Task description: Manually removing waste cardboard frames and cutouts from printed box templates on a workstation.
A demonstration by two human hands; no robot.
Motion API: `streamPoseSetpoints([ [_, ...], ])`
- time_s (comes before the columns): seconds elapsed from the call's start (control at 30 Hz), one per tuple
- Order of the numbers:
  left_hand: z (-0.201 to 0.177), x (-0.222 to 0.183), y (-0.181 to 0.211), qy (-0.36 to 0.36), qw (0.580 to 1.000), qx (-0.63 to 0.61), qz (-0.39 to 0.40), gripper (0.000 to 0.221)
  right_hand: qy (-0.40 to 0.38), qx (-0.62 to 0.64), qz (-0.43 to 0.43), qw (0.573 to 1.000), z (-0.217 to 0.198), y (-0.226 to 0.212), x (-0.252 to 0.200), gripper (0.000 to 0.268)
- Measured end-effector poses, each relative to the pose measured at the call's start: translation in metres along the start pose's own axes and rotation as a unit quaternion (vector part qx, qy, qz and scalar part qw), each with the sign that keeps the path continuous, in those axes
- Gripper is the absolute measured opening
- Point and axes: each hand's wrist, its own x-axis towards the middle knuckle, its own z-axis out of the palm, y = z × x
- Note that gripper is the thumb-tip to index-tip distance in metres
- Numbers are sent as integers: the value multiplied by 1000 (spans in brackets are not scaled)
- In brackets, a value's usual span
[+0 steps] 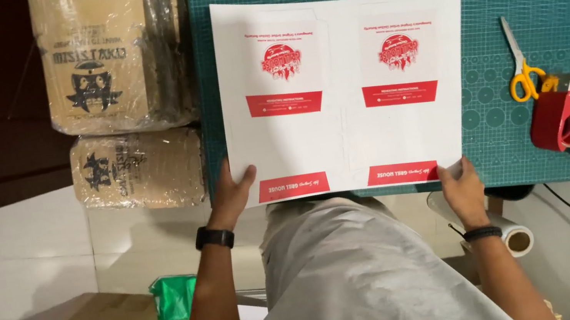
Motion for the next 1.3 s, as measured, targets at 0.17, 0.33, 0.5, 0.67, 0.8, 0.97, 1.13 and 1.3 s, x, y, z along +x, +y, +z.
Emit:
streamPoseSetpoints([
  [0.17,-1,-50,121,-2,995,-97,20,44,7,11,-18,1000,-18,-8,3,70],
  [0.33,-22,-69,161,-46,975,-216,18,47,46,25,-72,996,-37,-16,-1,61],
  [0.5,-80,-16,94,-26,994,-90,-61,32,-70,161,-31,984,-18,-13,-14,36],
  [0.67,-83,55,-13,-14,987,83,-138,51,-72,174,-34,982,50,18,2,47],
  [0.8,-80,54,-76,300,953,12,48,75,-91,203,-9,975,38,-23,-48,43],
  [0.97,50,-56,-105,249,943,-184,-123,28,-142,188,12,972,40,-22,-50,42],
  [1.13,189,-89,-117,-56,919,-336,-201,73,-190,72,-41,978,21,-7,-34,50],
  [1.3,248,-89,-118,35,920,-323,-218,44,-71,-79,-400,910,9,-62,-43,74],
])
